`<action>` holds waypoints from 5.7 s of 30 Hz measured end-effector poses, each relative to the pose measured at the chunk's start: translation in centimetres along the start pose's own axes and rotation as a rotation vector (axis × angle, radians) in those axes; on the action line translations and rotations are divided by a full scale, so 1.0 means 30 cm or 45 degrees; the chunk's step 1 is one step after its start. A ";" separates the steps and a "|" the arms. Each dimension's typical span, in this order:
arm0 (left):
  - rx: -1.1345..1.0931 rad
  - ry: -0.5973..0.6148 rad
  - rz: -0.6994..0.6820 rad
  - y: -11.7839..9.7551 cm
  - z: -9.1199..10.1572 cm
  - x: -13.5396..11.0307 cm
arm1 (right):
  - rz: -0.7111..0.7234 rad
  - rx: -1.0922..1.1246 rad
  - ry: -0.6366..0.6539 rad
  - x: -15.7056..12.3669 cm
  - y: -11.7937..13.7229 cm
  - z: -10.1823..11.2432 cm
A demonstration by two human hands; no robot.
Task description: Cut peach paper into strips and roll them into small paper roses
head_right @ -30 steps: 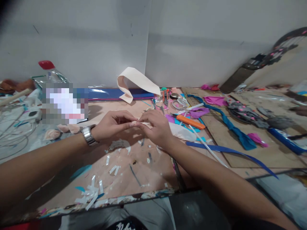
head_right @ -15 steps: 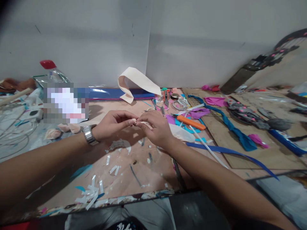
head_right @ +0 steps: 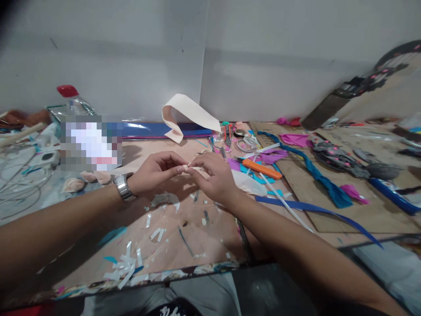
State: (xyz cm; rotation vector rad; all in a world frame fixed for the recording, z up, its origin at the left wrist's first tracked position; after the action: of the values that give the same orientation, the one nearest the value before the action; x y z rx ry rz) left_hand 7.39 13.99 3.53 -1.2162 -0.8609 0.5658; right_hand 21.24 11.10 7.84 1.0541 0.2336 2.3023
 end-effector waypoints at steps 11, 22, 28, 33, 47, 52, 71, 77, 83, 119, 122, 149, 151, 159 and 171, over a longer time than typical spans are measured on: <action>0.246 -0.039 -0.077 -0.010 0.011 -0.007 | -0.036 0.028 0.045 -0.001 -0.016 -0.017; 0.196 -0.070 -0.020 -0.023 0.013 -0.007 | 0.028 -0.014 0.080 0.004 -0.009 -0.014; 0.143 -0.029 -0.043 -0.009 0.005 -0.005 | 0.017 -0.028 0.070 0.005 -0.006 -0.014; 0.068 -0.098 -0.066 -0.007 0.023 -0.003 | 0.001 -0.030 0.062 0.003 -0.015 -0.014; 0.044 -0.061 -0.057 -0.010 0.007 -0.004 | 0.006 -0.016 0.026 0.003 -0.017 -0.005; 0.389 -0.011 -0.186 -0.057 0.012 -0.008 | -0.018 -0.015 0.030 0.001 -0.020 -0.005; 0.626 -0.021 -0.294 -0.108 -0.004 -0.020 | -0.053 0.038 0.068 -0.001 -0.025 -0.017; 0.613 -0.055 -0.264 -0.098 -0.009 -0.023 | -0.068 0.048 0.066 0.002 -0.023 -0.016; 0.614 -0.051 -0.264 -0.096 -0.010 -0.026 | -0.080 0.085 0.119 0.002 -0.024 -0.028; 0.391 -0.031 -0.217 -0.078 -0.007 -0.026 | -0.055 0.228 0.132 0.003 -0.029 -0.027; 0.381 -0.032 -0.225 -0.072 -0.006 -0.026 | -0.062 0.234 0.137 0.005 -0.027 -0.027; 0.484 -0.021 -0.314 -0.101 0.005 -0.019 | 0.094 -0.003 0.056 0.002 -0.003 -0.007; 0.571 -0.015 -0.345 -0.114 0.000 -0.024 | 0.094 -0.004 0.056 0.000 -0.005 -0.009; 0.690 0.031 -0.360 -0.119 -0.014 -0.027 | 0.056 -0.015 0.042 0.002 -0.005 -0.007; 0.601 0.077 -0.335 -0.106 -0.029 -0.028 | 0.003 -0.003 0.003 -0.001 -0.021 0.005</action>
State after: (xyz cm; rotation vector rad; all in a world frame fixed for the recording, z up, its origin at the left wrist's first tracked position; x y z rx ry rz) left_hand 7.41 11.95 6.26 -0.6756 -0.7656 0.4800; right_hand 21.63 11.57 7.67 1.0506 0.2306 2.3056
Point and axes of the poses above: each hand's wrist, its own x-axis towards the middle knuckle, its own z-axis out of the back of the hand, y = z × x, the point moved 9 cm from there along x, towards the middle knuckle, and after that the axes turned 10 degrees about y, right-handed, at the moved point
